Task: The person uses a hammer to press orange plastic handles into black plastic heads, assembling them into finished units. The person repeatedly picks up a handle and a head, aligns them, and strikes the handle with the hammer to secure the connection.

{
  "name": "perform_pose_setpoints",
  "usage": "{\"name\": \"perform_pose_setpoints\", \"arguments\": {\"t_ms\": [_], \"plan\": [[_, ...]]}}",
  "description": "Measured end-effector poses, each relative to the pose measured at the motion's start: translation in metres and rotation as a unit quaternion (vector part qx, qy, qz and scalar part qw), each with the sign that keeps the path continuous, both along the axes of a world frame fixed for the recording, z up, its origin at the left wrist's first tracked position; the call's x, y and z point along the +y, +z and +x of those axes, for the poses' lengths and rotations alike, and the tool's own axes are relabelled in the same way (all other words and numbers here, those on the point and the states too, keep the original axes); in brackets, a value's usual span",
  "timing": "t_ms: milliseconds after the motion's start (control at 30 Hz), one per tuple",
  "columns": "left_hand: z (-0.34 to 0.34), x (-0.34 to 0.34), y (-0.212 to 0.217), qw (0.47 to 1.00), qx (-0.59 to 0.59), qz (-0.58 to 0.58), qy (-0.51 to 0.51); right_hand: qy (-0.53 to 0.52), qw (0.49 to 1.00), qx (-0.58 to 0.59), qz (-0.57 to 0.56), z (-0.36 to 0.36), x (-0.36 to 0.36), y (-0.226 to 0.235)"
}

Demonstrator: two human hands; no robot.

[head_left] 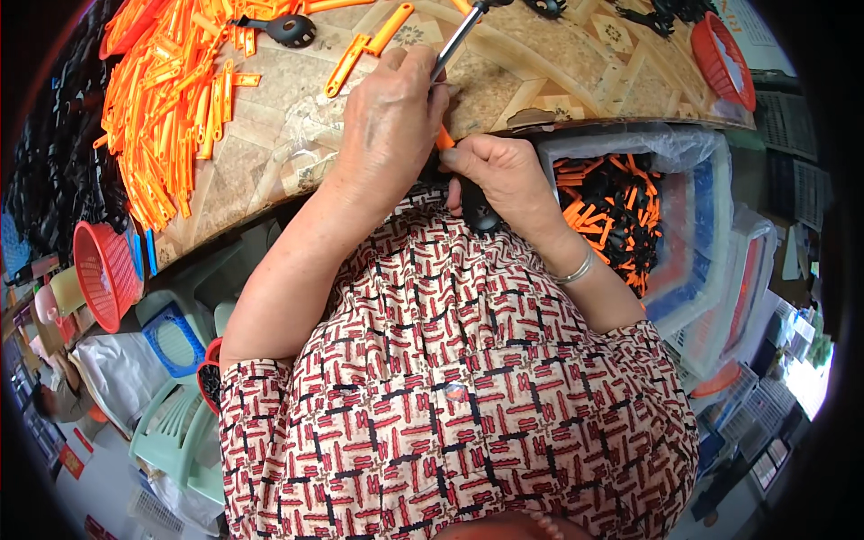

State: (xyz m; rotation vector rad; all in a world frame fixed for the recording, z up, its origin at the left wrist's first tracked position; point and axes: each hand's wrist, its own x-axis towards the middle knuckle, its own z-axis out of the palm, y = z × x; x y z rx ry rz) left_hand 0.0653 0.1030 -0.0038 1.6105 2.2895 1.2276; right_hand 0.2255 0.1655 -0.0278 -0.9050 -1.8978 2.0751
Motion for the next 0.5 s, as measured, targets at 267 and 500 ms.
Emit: {"name": "perform_pose_setpoints", "arguments": {"t_ms": [267,500], "plan": [[0.009,-0.004,0.004,1.0,0.016,0.01,0.019,-0.025,0.999,-0.032,0.024,-0.004,-0.002,0.007],[-0.017,-0.059,0.043,0.921,-0.388,-0.041,0.013,-0.074,0.995,-0.032,-0.062,0.009,0.004,0.01]]}}
